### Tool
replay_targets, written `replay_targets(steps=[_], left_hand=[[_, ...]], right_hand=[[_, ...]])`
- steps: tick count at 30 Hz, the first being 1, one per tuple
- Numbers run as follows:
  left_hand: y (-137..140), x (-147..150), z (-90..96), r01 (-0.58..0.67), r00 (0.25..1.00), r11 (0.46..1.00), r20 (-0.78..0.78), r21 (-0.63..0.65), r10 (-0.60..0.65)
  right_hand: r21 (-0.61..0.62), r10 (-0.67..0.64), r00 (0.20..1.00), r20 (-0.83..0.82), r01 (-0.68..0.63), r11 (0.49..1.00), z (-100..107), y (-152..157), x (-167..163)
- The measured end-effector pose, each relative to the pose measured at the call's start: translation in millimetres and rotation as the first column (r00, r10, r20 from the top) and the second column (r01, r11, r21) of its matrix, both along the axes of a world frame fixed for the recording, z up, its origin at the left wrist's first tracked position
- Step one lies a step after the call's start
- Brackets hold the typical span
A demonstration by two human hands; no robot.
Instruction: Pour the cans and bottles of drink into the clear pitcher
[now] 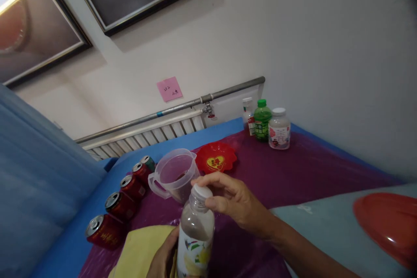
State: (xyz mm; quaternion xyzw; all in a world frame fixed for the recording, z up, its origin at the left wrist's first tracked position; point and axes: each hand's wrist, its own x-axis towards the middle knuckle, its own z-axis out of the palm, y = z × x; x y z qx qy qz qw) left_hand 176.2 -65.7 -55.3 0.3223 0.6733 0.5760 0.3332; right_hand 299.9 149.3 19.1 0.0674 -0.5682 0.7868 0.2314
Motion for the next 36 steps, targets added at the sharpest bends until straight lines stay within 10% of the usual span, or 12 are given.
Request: replay_targets(steps=[7,18,23,29,36], left_hand=[[11.8,11.8,4.3,0.082,0.995,0.992,0.069,-0.095,-0.076],[-27.7,-1.7,-0.3,-0.196,0.981,0.980,-0.002,-0.028,0.196],[-36.8,-40.2,23.4,-0.522,0.853,0.830,0.121,0.198,0.508],[-4.2,-95.1,50.8,-0.670,0.714,0.700,-0.046,0.248,0.699],[59.7,-153.0,28.8,-0.696,0.659,0.694,-0.221,0.183,0.719]], right_hand=[[0.072,0.026,0.996,0.090,-0.032,0.997,-2.0,3.1,-0.4],[0.161,-0.055,0.997,0.054,0.046,0.986,-14.4,15.7,-5.0],[0.159,-0.158,0.977,0.141,0.135,0.978,-13.8,15.0,-6.8],[0.182,-0.206,0.960,0.191,0.172,0.968,-9.1,9.8,-5.9],[0.262,-0.256,0.937,0.238,0.192,0.946,-21.0,17.2,-12.5]])
